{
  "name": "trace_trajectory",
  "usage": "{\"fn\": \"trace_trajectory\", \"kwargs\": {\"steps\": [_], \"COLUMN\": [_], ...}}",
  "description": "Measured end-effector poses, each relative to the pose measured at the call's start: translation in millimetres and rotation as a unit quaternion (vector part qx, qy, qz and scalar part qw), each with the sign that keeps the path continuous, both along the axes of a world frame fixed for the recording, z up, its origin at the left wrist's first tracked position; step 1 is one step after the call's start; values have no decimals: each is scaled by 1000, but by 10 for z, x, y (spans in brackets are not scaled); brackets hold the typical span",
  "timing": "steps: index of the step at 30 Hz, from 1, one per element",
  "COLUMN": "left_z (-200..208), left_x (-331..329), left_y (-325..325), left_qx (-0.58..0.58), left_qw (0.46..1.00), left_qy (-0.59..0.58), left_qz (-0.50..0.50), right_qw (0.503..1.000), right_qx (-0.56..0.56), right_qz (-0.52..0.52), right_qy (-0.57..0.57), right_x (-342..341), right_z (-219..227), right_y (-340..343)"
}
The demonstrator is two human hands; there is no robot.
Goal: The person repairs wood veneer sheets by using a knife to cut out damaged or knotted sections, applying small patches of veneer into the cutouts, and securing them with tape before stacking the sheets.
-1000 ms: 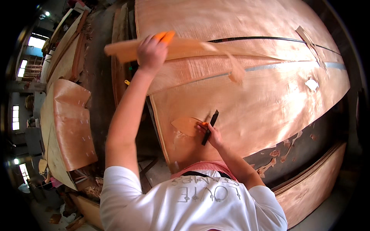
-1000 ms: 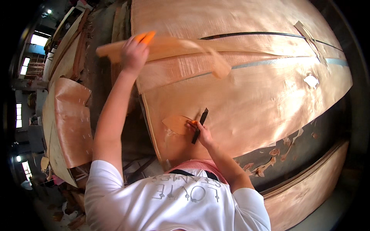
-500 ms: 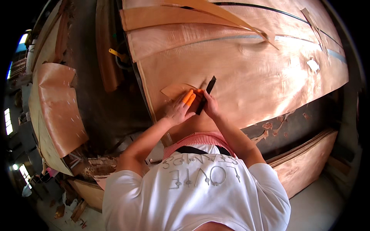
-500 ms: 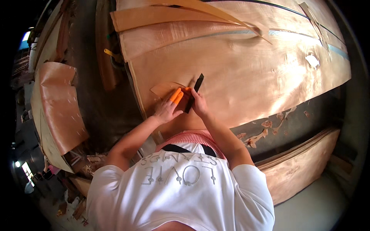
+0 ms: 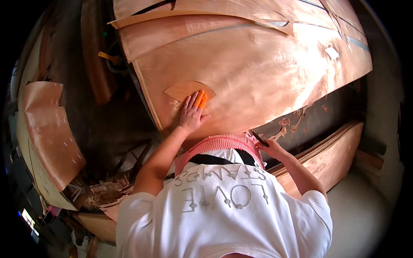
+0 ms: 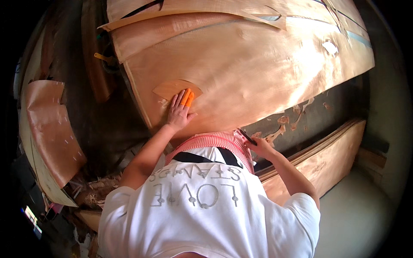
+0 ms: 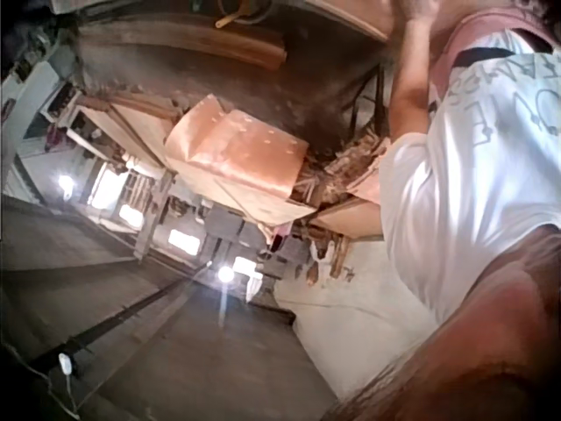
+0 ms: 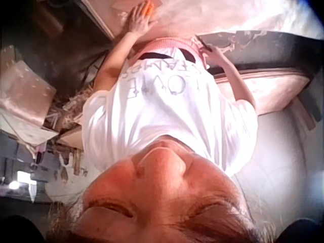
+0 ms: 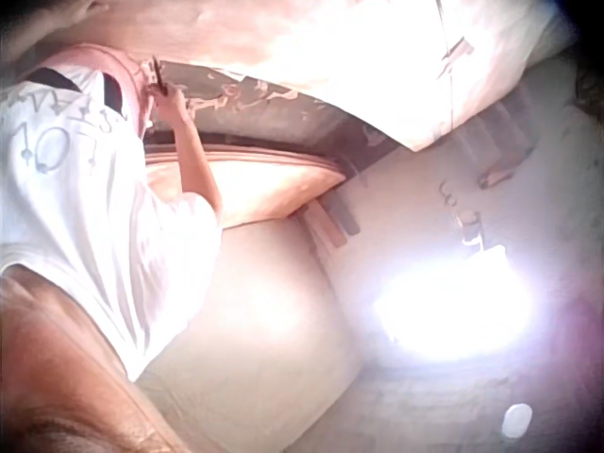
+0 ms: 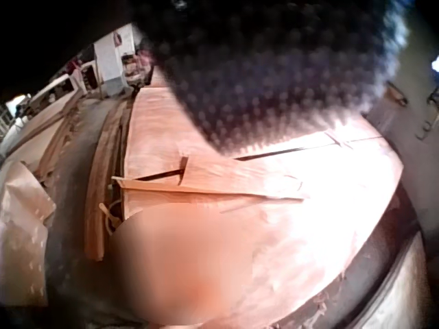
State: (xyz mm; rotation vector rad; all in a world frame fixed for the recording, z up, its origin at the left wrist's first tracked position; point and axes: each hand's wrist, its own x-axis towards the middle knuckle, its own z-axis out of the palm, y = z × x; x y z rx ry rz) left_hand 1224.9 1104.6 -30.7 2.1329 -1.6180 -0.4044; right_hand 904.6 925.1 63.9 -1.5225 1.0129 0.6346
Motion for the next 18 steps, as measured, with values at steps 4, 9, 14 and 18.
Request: {"fn": "trace_trajectory", "kwargs": {"steps": [4, 9, 14, 18], "left_z": [-3, -28, 14, 47], "left_x": [-55, -86, -139, -159], "left_y": [-16, -65, -85, -123], "left_qx": [10, 34, 28, 56], "left_qw": [999, 997, 996, 993], "left_qy": [-33, -58, -73, -91], "left_qz": [-25, -22, -33, -41], "right_qw": [998, 1000, 996, 994], "right_qx": [8, 21, -83, -52], "right_qz": [33, 8, -12, -84], "right_qy": [62, -5, -38, -39], "right_x": [-154, -367, -377, -232], "right_z": [178, 100, 90, 347], "right_y": [84, 64, -63, -3]}}
